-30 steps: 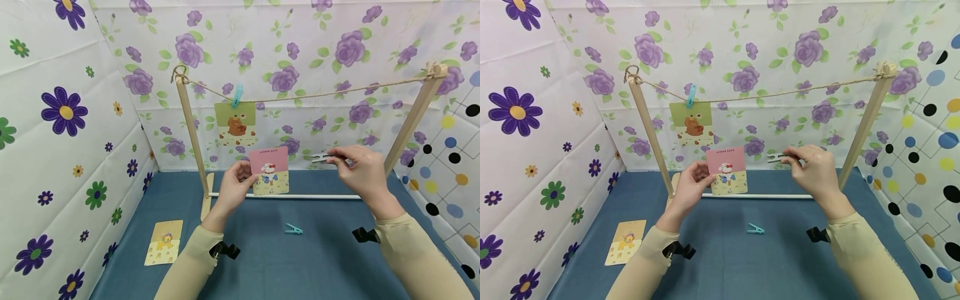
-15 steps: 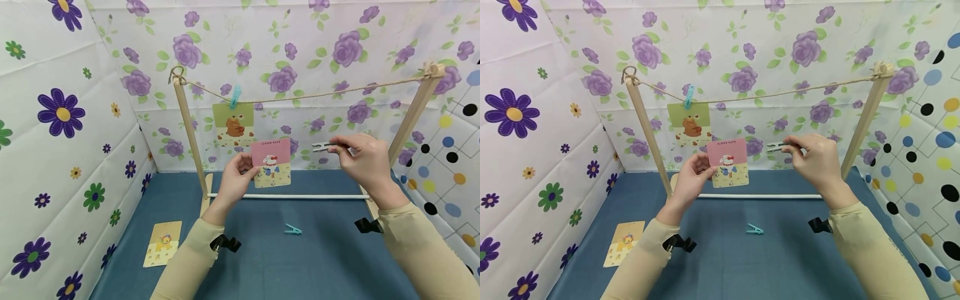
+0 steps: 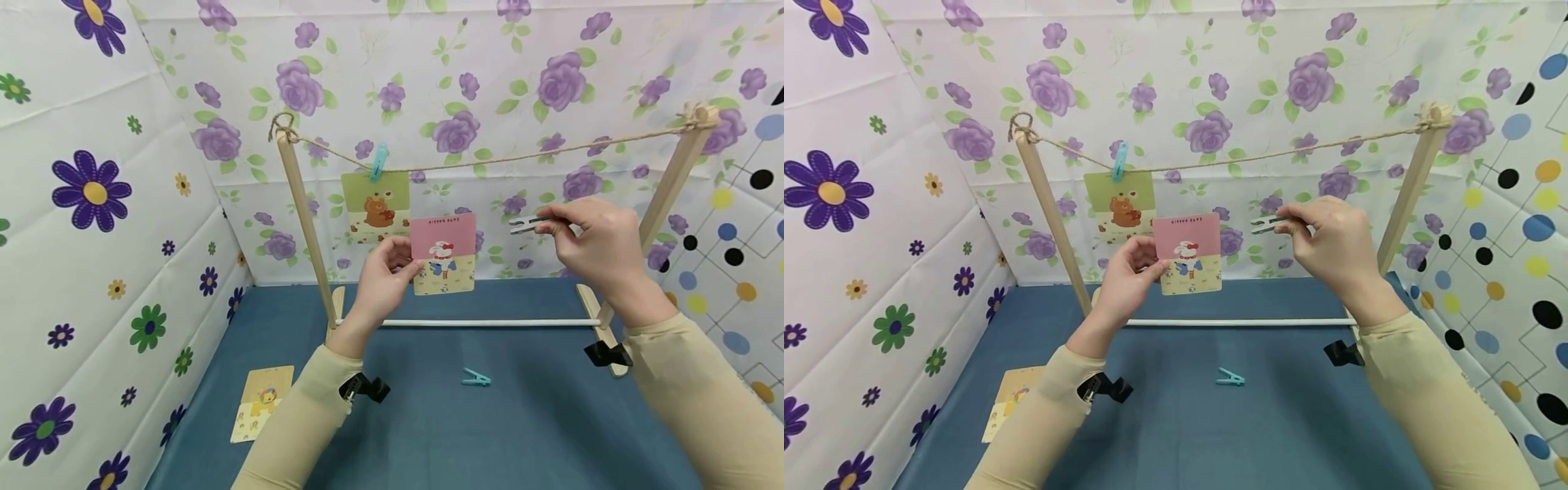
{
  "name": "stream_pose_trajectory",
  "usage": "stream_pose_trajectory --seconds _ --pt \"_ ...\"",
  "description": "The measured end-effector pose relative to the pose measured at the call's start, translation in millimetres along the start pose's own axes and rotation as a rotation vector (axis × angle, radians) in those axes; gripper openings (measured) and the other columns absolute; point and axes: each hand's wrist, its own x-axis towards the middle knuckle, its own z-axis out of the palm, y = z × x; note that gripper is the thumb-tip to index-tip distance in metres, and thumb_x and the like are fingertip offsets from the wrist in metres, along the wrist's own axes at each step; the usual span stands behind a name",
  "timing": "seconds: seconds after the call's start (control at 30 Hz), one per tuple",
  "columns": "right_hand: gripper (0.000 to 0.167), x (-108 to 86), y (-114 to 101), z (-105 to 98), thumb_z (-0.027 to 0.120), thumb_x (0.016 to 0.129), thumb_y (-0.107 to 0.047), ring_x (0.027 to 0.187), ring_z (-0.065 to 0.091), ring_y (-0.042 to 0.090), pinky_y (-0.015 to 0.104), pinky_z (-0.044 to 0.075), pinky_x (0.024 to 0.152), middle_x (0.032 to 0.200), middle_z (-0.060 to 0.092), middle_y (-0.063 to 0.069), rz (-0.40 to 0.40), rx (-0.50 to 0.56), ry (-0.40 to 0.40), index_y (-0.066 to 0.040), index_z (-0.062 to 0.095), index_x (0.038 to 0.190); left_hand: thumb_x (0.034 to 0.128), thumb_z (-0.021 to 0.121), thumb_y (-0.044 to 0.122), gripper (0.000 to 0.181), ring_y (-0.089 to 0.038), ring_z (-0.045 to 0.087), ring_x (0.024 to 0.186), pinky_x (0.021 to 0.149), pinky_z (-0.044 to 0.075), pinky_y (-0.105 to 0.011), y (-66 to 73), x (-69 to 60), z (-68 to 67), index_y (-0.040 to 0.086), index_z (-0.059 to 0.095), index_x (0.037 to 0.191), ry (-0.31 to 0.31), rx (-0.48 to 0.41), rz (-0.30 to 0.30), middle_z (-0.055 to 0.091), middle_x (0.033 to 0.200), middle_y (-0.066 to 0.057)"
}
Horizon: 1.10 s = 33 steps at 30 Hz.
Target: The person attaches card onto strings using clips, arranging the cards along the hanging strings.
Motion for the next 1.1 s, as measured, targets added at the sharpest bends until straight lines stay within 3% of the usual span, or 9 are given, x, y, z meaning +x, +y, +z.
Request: stream_pose_trajectory --seconds 0.17,0.37,0.67,0.97,1.1 --pt "0.015 6.1 -2.4 -2.1 0.087 0.088 0.000 0.074 0.072 0.029 0.028 0.042 0.061 0.090 0.080 0.013 0.020 0.003 -0.025 0.001 0.084 0.103 0.1038 0.072 0.005 0.021 -0.025 0.070 0.093 0.081 0.057 -0.052 2.4 5.0 0.6 0.004 0.065 0.124 -0.006 -0.003 0.007 0.072 0.105 -0.012" --pt "0.014 11.9 -2.1 -4.5 0.087 0.089 -0.002 0.075 0.072 0.027 0.031 0.042 0.059 0.089 0.080 0.012 -0.026 -0.023 -0.053 0.000 0.084 0.103 0.1041 0.071 0.005 0.022 -0.025 0.070 0.093 0.082 0.057 -0.057 4.5 10.2 1.0 0.004 0.065 0.126 -0.005 0.003 0.030 0.071 0.105 -0.012" --pt "0.010 29.2 -3.5 -8.2 0.086 0.090 -0.001 0.073 0.070 0.028 0.034 0.043 0.065 0.087 0.080 0.013 -0.035 -0.003 -0.063 -0.001 0.084 0.099 0.1038 0.071 0.004 0.021 -0.026 0.070 0.091 0.076 0.057 -0.033 10.5 20.2 3.3 0.003 0.065 0.124 0.005 0.008 0.052 0.071 0.105 -0.013" --pt "0.008 47.7 -7.3 -12.0 0.085 0.090 -0.001 0.073 0.069 0.031 0.033 0.040 0.065 0.087 0.079 0.014 -0.017 0.020 -0.009 -0.001 0.084 0.098 0.1037 0.071 0.003 0.023 -0.025 0.069 0.090 0.081 0.059 -0.043 18.8 28.7 6.9 0.002 0.064 0.126 0.009 0.028 0.056 0.069 0.106 -0.012" --pt "0.007 56.3 -8.4 -10.7 0.085 0.090 -0.003 0.073 0.069 0.032 0.034 0.041 0.065 0.086 0.079 0.014 -0.020 0.025 0.009 -0.002 0.084 0.097 0.1036 0.071 0.003 0.024 -0.025 0.069 0.090 0.080 0.059 -0.041 20.1 31.5 9.1 0.002 0.064 0.126 0.012 0.040 0.071 0.069 0.106 -0.012"
